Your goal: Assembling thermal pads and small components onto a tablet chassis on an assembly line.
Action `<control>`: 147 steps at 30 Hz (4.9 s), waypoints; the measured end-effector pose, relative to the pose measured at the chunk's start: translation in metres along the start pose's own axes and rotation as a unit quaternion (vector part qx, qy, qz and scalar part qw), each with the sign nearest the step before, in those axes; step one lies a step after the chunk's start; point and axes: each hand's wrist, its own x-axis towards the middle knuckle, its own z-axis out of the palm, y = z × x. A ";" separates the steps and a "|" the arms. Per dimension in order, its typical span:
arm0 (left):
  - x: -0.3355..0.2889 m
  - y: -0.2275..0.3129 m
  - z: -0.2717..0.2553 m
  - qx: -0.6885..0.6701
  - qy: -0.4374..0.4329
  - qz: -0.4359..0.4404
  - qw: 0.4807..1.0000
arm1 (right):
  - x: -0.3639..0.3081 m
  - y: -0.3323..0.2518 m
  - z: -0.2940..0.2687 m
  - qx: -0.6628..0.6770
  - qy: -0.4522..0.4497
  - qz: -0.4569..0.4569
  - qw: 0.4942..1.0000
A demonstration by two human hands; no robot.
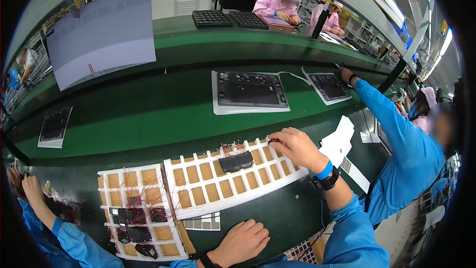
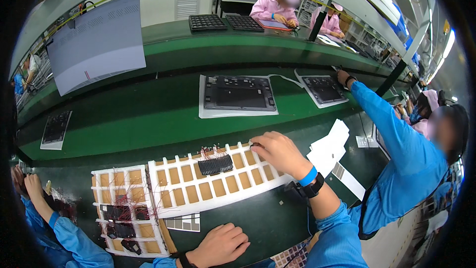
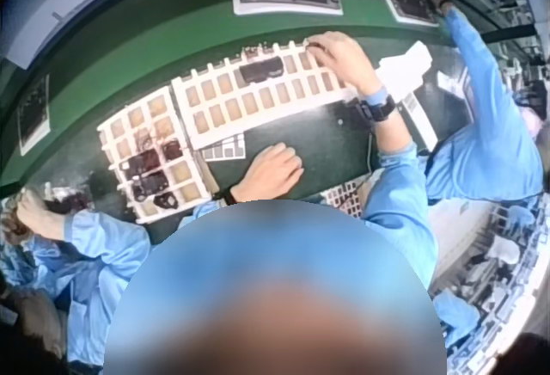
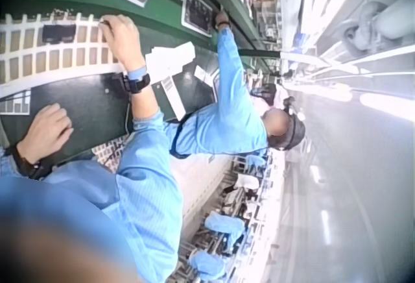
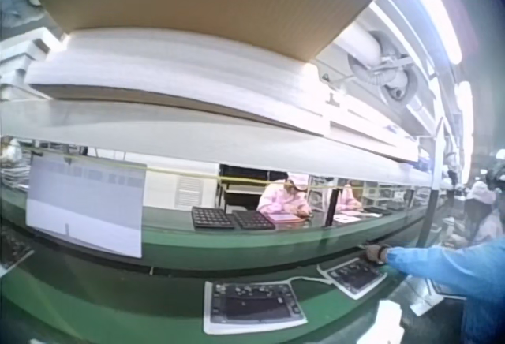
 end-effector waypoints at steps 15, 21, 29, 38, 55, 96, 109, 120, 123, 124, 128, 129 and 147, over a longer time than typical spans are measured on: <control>0.000 0.001 0.000 0.014 0.033 -0.003 0.999 | 0.128 0.111 -0.028 0.024 0.137 0.177 0.974; -0.001 0.003 -0.004 0.006 0.038 -0.008 0.999 | 0.179 0.129 -0.011 -0.068 0.091 0.260 0.959; 0.002 0.004 -0.013 -0.012 0.005 -0.014 1.000 | 0.219 0.159 0.003 -0.178 -0.005 0.283 0.942; 0.003 0.001 -0.014 -0.009 0.002 -0.017 1.000 | 0.235 0.139 0.005 -0.189 -0.065 0.252 0.947; 0.006 0.000 -0.011 -0.003 -0.005 -0.018 1.000 | 0.238 0.171 0.023 0.124 -0.113 0.275 0.947; -0.001 0.003 -0.005 0.032 0.036 -0.002 0.999 | 0.201 0.090 0.058 -0.250 -0.046 -0.014 0.967; -0.014 0.000 -0.003 0.009 0.061 0.023 0.998 | 0.093 0.011 0.013 0.221 -0.015 0.008 0.975; -0.007 -0.004 0.013 0.039 0.076 0.034 0.996 | 0.040 0.024 0.057 0.228 -0.013 0.078 0.971; -0.005 -0.005 0.015 0.040 0.074 0.036 0.996 | 0.036 0.026 0.058 0.180 0.018 0.043 0.982; -0.005 -0.005 0.016 0.037 0.074 0.037 0.996 | 0.036 0.024 0.057 0.184 0.018 0.044 0.982; -0.005 -0.004 0.015 0.040 0.076 0.037 0.996 | 0.037 0.021 0.054 0.181 0.011 0.044 0.982; -0.006 -0.004 0.015 0.041 0.075 0.038 0.996 | 0.036 0.022 0.055 0.194 0.013 0.049 0.980; -0.006 -0.004 0.016 0.040 0.070 0.044 0.996 | 0.034 0.018 0.054 0.196 0.013 0.045 0.979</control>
